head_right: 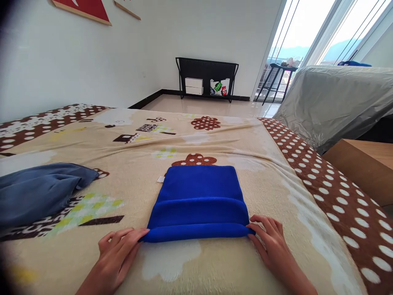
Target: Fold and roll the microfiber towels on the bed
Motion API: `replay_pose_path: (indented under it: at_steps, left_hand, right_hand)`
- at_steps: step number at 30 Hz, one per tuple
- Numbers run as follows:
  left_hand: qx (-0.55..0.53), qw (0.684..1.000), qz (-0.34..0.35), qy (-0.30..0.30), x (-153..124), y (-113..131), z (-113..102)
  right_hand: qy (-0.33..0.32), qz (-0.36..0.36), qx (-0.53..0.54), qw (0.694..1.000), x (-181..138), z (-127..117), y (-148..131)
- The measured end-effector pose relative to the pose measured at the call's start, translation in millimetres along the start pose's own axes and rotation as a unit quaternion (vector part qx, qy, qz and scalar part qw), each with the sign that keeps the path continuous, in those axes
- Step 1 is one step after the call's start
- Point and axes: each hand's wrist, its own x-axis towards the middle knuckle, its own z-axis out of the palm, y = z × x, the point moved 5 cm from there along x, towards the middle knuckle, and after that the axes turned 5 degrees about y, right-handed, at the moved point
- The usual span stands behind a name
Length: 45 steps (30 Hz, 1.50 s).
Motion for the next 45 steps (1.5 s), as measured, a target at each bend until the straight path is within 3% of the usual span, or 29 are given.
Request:
replay_pose_path:
  at_steps: [6,9,11,13,17,20,23,25,27,29,31,33,36,40,42,45]
  left_hand:
    - [-0.035,0.996,-0.076,-0.015,-14.6,-8.4,-3.5]
    - [0.05,0.995,-0.076,0.033,-7.5,-0.5,-0.6]
    - [0.128,0.983,-0.078,0.104,5.1,17.8,3.2]
    - [0.139,0.98,-0.057,0.132,20.9,47.9,16.7]
    - [0.038,0.994,0.097,0.045,39.8,106.1,56.9]
    - [0.061,0.993,0.093,0.024,28.5,86.6,59.7]
    - [0.123,0.992,0.031,0.022,7.5,34.4,39.2]
    - [0.151,0.988,0.001,0.04,0.0,15.5,23.4]
    - [0.161,0.984,-0.019,0.072,3.9,22.5,15.1]
    - [0.133,0.988,-0.013,0.083,16.9,50.4,20.3]
    - [0.084,0.995,0.03,0.054,31.0,83.7,36.3]
    - [0.062,0.996,0.064,0.013,37.3,101.0,51.3]
    - [0.107,0.993,0.04,-0.007,29.3,79.6,53.4]
    - [0.165,0.986,0.004,0.003,12.7,37.9,34.8]
    - [0.175,0.984,-0.001,0.02,15.4,42.6,32.1]
    - [0.139,0.989,0.043,0.013,32.9,79.9,47.7]
  right_hand:
    - [-0.069,0.005,0.017,0.997,1.2,-10.7,-16.3]
    - [0.019,0.044,-0.049,0.998,3.6,-8.6,-27.0]
    - [0.113,0.082,-0.106,0.984,9.3,-5.4,-45.9]
    - [0.161,0.062,-0.102,0.98,20.4,4.2,-80.4]
    - [0.088,-0.049,-0.008,0.995,42.1,30.8,-142.3]
    - [0.035,-0.052,-0.044,0.997,32.9,37.0,-128.4]
    - [0.046,-0.003,-0.086,0.995,7.8,30.0,-80.7]
    - [0.061,0.022,-0.096,0.993,-2.7,25.7,-62.1]
    - [0.076,0.027,-0.095,0.992,0.0,24.8,-68.2]
    - [0.081,0.002,-0.077,0.994,14.5,28.3,-96.4]
    - [0.059,-0.045,-0.053,0.996,32.4,35.8,-130.2]
    - [0.032,-0.067,-0.048,0.996,44.3,42.5,-147.1]
    - [0.03,-0.015,-0.083,0.996,40.4,43.4,-122.9]
    - [0.06,0.059,-0.127,0.988,14.9,34.3,-73.2]
    - [0.071,0.068,-0.134,0.986,13.1,31.5,-76.4]
    - [0.053,0.03,-0.111,0.992,30.7,35.5,-115.3]
